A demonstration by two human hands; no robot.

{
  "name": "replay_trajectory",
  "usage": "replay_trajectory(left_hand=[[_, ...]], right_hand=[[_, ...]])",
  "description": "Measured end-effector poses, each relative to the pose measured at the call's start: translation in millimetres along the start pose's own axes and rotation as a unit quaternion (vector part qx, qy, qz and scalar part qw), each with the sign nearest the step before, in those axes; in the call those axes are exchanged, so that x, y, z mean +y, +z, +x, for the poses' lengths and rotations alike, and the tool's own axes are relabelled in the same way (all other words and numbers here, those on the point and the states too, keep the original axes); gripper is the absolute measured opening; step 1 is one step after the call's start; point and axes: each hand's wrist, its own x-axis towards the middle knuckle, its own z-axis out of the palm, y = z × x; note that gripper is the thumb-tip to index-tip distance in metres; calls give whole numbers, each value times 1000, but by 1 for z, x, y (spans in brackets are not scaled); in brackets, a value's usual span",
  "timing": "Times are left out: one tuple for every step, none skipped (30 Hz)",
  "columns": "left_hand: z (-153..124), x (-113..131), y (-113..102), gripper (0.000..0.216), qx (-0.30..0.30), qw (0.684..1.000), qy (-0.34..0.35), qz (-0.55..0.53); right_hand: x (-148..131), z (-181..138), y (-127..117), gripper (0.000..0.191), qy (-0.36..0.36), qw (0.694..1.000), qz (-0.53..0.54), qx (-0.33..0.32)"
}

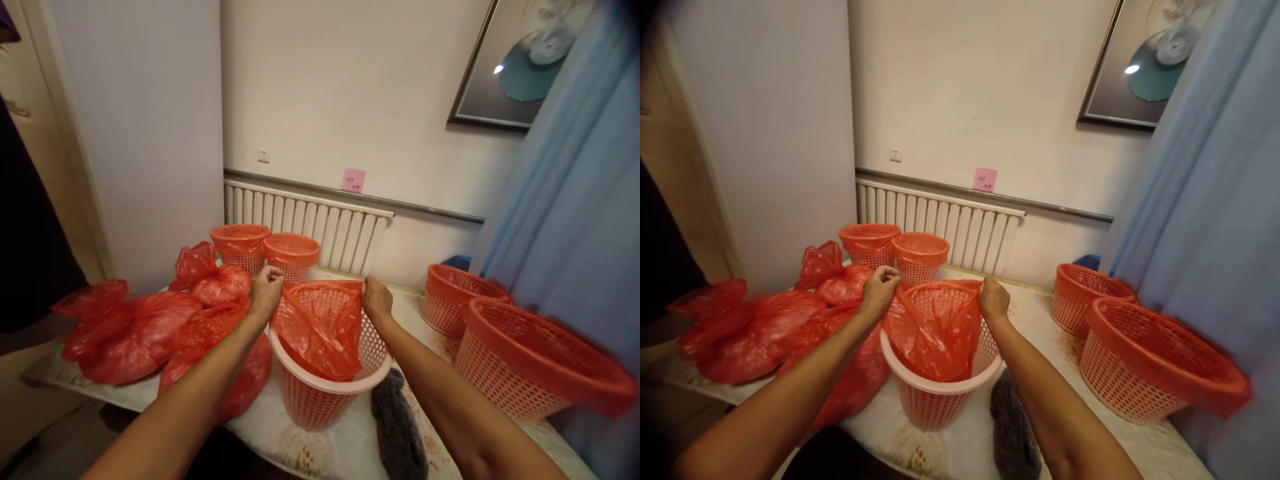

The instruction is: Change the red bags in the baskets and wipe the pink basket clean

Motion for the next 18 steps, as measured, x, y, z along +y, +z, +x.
replay_trajectory(left_hand=[[0, 3, 3, 12, -4, 1000, 8, -11], [1, 7, 6, 12, -10, 1000, 15, -24], [1, 10, 9, 13, -16, 999, 19, -38], [2, 13, 12, 14, -24, 998, 21, -53], [2, 16, 15, 15, -32, 997, 20, -69], [3, 17, 17, 16, -41, 995, 15, -85], [3, 19, 20, 18, -49, 994, 7, -102], [3, 19, 22, 20, -58, 991, -4, -121], [2, 19, 23, 22, -67, 988, -15, -140], [2, 20, 25, 24, -76, 984, -25, -161], [0, 20, 26, 26, -86, 979, -34, -182], [-1, 21, 27, 28, -98, 974, -41, -201], [-3, 22, 27, 29, -113, 968, -45, -218], [-5, 25, 27, 31, -129, 963, -46, -233], [-7, 28, 26, 31, -146, 958, -46, -244], [-9, 31, 25, 31, -163, 953, -44, -252], [-12, 35, 24, 30, -180, 949, -40, -256], [-15, 40, 23, 29, -197, 946, -35, -256]], right_hand=[[-2, 0, -1, 32, -7, 1000, 20, 19], [-5, 2, -1, 33, -15, 998, 42, 33], [-7, 4, -2, 33, -22, 997, 66, 45], [-10, 6, -3, 32, -26, 994, 89, 52], [-13, 9, -3, 32, -30, 992, 113, 57], [-16, 11, -3, 31, -32, 989, 136, 58], [-20, 13, -3, 29, -35, 985, 158, 55], [-23, 14, -2, 26, -40, 982, 180, 48], [-27, 13, -1, 22, -47, 978, 202, 37], [-31, 12, -1, 18, -56, 973, 224, 23], [-35, 9, 0, 15, -67, 967, 248, 8], [-39, 6, 1, 13, -75, 959, 273, -7], [-43, 2, 0, 12, -81, 950, 299, -19], [-47, -2, -1, 12, -83, 941, 328, -27], [-50, -5, -3, 13, -80, 930, 358, -35], [-53, -8, -6, 14, -73, 917, 389, -43], [-56, -11, -10, 16, -64, 903, 421, -51], [-58, -14, -14, 18, -53, 888, 454, -61]])
